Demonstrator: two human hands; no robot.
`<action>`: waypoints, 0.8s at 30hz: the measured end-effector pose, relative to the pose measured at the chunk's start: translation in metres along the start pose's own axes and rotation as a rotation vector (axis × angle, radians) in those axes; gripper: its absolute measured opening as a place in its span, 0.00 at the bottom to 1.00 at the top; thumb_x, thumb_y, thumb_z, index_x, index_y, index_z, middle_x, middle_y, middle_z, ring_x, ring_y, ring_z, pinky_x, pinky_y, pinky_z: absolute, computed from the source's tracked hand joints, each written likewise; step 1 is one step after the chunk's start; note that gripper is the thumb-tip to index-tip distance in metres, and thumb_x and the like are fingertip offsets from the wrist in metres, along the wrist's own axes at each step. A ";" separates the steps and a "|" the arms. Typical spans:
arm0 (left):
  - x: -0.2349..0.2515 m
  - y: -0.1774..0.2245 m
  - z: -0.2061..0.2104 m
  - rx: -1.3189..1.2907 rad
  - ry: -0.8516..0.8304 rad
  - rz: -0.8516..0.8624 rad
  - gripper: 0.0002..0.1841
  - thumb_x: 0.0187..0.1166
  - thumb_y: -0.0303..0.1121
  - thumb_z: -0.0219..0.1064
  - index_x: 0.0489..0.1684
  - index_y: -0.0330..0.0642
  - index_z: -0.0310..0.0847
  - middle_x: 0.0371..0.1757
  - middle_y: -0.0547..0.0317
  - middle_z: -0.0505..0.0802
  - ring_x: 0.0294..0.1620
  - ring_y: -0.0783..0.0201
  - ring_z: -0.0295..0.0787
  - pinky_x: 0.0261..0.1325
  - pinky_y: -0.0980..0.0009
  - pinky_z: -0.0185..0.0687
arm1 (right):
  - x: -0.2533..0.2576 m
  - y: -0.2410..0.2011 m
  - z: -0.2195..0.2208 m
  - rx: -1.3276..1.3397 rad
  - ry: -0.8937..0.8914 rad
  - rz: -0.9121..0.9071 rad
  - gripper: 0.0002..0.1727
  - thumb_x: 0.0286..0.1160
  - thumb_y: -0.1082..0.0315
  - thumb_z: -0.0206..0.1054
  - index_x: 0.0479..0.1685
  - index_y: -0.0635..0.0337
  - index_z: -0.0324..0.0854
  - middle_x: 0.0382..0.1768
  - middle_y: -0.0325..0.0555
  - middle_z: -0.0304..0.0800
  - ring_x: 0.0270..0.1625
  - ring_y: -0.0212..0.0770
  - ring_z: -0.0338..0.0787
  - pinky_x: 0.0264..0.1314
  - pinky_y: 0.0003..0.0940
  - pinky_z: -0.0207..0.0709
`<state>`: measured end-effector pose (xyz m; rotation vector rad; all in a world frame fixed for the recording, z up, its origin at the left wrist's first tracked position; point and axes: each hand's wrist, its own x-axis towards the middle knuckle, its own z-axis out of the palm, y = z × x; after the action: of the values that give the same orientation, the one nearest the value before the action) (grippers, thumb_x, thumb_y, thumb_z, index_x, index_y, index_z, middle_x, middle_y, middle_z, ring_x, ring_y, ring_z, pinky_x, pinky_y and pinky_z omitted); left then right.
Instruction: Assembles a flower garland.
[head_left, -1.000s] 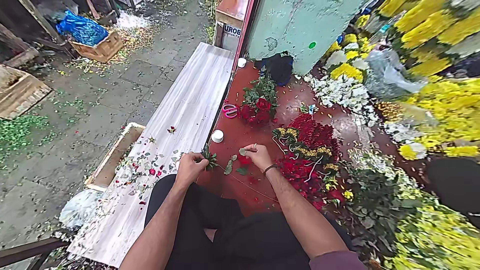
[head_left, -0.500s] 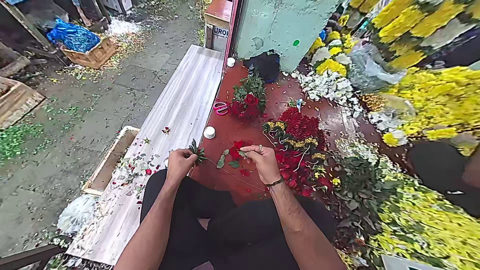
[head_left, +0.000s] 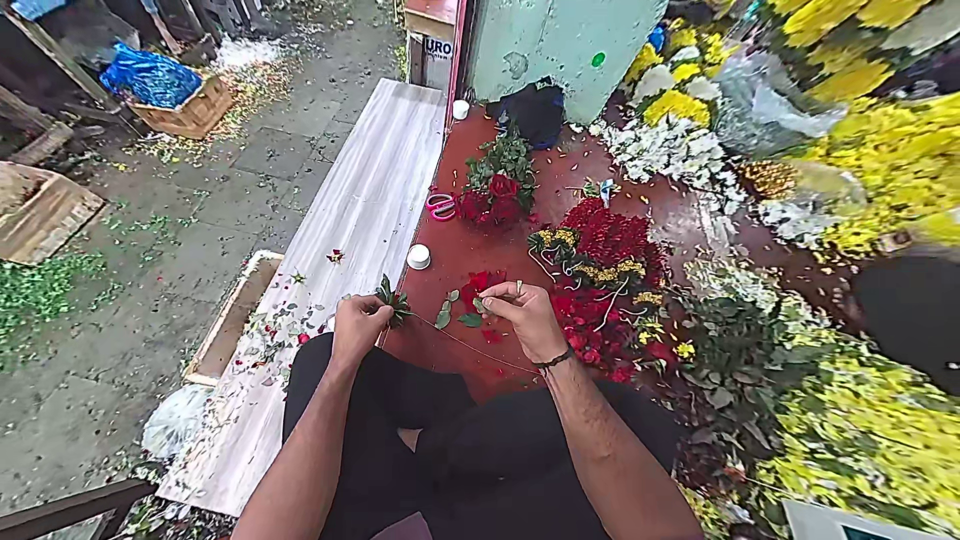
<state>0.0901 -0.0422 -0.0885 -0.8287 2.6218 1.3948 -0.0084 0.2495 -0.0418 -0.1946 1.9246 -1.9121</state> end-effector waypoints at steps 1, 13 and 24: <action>0.000 0.001 0.000 -0.003 -0.005 0.002 0.07 0.69 0.41 0.76 0.27 0.50 0.93 0.33 0.60 0.92 0.39 0.60 0.88 0.49 0.49 0.81 | 0.001 0.001 0.000 0.005 0.002 0.001 0.07 0.71 0.75 0.75 0.45 0.66 0.92 0.35 0.54 0.94 0.31 0.42 0.91 0.35 0.34 0.87; 0.001 -0.001 0.000 -0.014 -0.025 0.022 0.08 0.70 0.41 0.77 0.26 0.49 0.91 0.30 0.59 0.90 0.36 0.59 0.86 0.46 0.48 0.80 | 0.001 0.010 0.006 0.041 -0.001 -0.001 0.06 0.69 0.77 0.73 0.41 0.66 0.91 0.37 0.54 0.93 0.29 0.42 0.87 0.35 0.37 0.87; 0.000 -0.001 0.000 -0.001 -0.035 0.011 0.09 0.70 0.42 0.77 0.24 0.50 0.91 0.31 0.60 0.91 0.40 0.58 0.87 0.50 0.47 0.80 | 0.002 0.014 0.011 -0.007 0.036 0.022 0.08 0.70 0.76 0.75 0.47 0.65 0.89 0.37 0.54 0.92 0.31 0.43 0.89 0.36 0.36 0.87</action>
<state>0.0912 -0.0428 -0.0891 -0.7833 2.6044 1.4001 -0.0029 0.2396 -0.0559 -0.1410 1.9491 -1.9074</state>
